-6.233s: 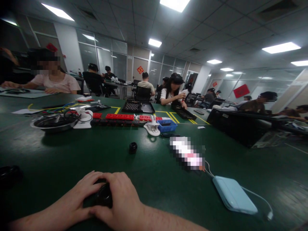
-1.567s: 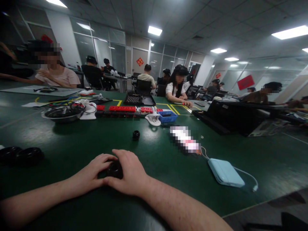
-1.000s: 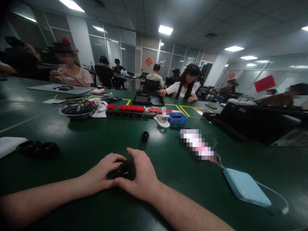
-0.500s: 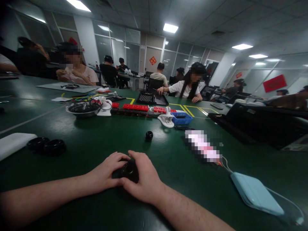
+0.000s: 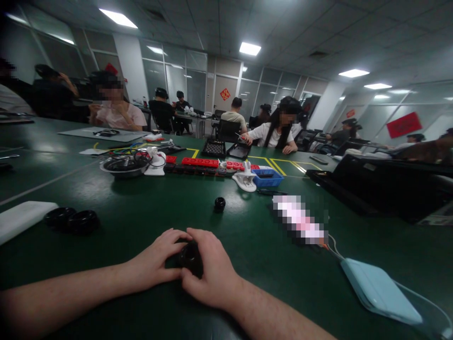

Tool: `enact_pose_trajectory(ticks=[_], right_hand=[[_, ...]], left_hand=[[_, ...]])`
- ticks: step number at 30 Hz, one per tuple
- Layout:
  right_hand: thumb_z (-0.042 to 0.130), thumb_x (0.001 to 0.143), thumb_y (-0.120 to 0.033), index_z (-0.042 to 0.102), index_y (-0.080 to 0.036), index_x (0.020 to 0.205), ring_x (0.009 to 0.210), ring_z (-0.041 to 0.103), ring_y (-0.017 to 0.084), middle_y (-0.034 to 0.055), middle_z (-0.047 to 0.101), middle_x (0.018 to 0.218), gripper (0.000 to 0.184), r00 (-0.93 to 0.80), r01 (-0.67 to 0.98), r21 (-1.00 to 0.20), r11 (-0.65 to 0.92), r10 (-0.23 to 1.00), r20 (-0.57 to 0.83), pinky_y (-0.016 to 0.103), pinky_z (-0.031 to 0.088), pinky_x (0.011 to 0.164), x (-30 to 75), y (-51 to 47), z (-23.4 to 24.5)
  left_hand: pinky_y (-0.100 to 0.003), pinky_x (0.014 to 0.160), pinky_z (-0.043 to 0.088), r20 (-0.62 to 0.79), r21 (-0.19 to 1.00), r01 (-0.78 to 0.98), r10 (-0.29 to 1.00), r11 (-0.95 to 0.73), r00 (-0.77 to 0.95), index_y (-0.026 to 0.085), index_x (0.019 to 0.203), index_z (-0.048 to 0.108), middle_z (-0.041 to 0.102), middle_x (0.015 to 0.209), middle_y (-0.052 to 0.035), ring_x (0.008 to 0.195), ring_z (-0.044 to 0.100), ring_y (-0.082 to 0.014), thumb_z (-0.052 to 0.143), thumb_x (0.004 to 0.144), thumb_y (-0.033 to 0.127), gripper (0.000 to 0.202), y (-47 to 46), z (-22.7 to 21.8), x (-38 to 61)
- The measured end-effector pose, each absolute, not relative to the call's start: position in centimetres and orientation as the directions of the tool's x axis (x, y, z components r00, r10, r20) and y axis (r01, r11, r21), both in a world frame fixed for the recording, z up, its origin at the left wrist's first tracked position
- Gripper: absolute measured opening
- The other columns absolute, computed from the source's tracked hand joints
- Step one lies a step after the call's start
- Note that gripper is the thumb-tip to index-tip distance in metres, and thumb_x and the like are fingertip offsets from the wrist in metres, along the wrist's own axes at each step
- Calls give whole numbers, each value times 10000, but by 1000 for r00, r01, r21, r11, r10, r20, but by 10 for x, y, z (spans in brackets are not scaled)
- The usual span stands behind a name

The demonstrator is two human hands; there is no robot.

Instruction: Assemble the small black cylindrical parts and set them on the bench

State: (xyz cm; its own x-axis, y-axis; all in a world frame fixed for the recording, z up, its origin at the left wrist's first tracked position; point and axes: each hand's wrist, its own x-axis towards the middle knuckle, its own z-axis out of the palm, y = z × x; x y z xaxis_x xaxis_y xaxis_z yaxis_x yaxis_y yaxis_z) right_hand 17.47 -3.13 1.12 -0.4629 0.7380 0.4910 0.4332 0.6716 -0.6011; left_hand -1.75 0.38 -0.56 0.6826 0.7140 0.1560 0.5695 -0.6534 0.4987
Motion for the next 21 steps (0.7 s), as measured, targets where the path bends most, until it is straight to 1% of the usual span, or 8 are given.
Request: enact_pose_trajectory(ticks=[3, 5, 7, 11, 14, 16, 19, 21], right_hand=[[654, 675, -260, 371, -163, 1215, 1039, 487, 252, 118, 497, 1145, 617, -455, 496, -610, 618, 783, 423, 413, 411, 891, 173, -30, 11], [648, 690, -238, 424, -176, 1155, 964, 521, 225, 90, 535, 1064, 519, -447, 496, -626, 602, 795, 410, 378, 441, 843, 172, -29, 11], [609, 709, -200, 435, -188, 1132, 937, 535, 208, 75, 547, 1032, 458, -425, 462, -637, 616, 785, 451, 359, 449, 827, 173, -29, 10], [530, 706, -148, 379, -194, 1195, 989, 526, 217, 92, 534, 1087, 514, -402, 411, -631, 658, 752, 522, 372, 437, 862, 176, -32, 10], [528, 676, -147, 336, -180, 1247, 1075, 481, 241, 111, 489, 1188, 604, -480, 416, -611, 673, 733, 482, 406, 400, 916, 175, -32, 11], [587, 679, -210, 322, -163, 1262, 1108, 452, 260, 126, 463, 1220, 642, -487, 451, -605, 656, 749, 449, 432, 378, 936, 173, -31, 12], [673, 667, -310, 374, -159, 1221, 1054, 482, 263, 125, 503, 1149, 647, -429, 527, -628, 572, 817, 385, 436, 400, 905, 171, -29, 11], [675, 669, -296, 421, -178, 1170, 989, 517, 244, 100, 535, 1078, 575, -401, 536, -651, 537, 841, 364, 414, 431, 866, 171, -29, 11]], left_hand=[[-495, 1017, 180, 144, 495, 573, 713, -653, 687, 241, 1026, 590, 491, 1149, -51, 1084, 417, -270, 675, 714, 371, 348, 4, -5, -17], [-501, 1018, 173, 141, 500, 573, 714, -649, 686, 245, 1056, 575, 490, 1151, -49, 1086, 415, -272, 662, 726, 363, 360, 3, -4, -17], [-502, 1010, 190, 145, 505, 576, 720, -643, 678, 250, 1068, 571, 488, 1147, -46, 1079, 418, -273, 646, 740, 383, 362, 2, -4, -17], [-481, 981, 253, 147, 500, 582, 725, -641, 673, 250, 1050, 585, 486, 1142, -47, 1062, 423, -272, 663, 725, 388, 362, 2, -3, -16], [-491, 999, 216, 145, 505, 575, 721, -643, 678, 247, 1053, 585, 480, 1161, -50, 1087, 408, -275, 656, 730, 420, 373, 3, -4, -17], [-504, 1017, 167, 144, 504, 573, 717, -646, 682, 247, 1045, 590, 479, 1168, -49, 1103, 399, -280, 662, 724, 416, 370, 4, -6, -18], [-490, 1011, 192, 147, 498, 568, 710, -655, 688, 249, 1041, 591, 489, 1148, -44, 1085, 412, -277, 674, 712, 363, 358, 4, -6, -18], [-465, 991, 242, 156, 501, 564, 710, -656, 687, 250, 1045, 587, 494, 1133, -40, 1063, 421, -270, 664, 720, 349, 349, 3, -4, -18]])
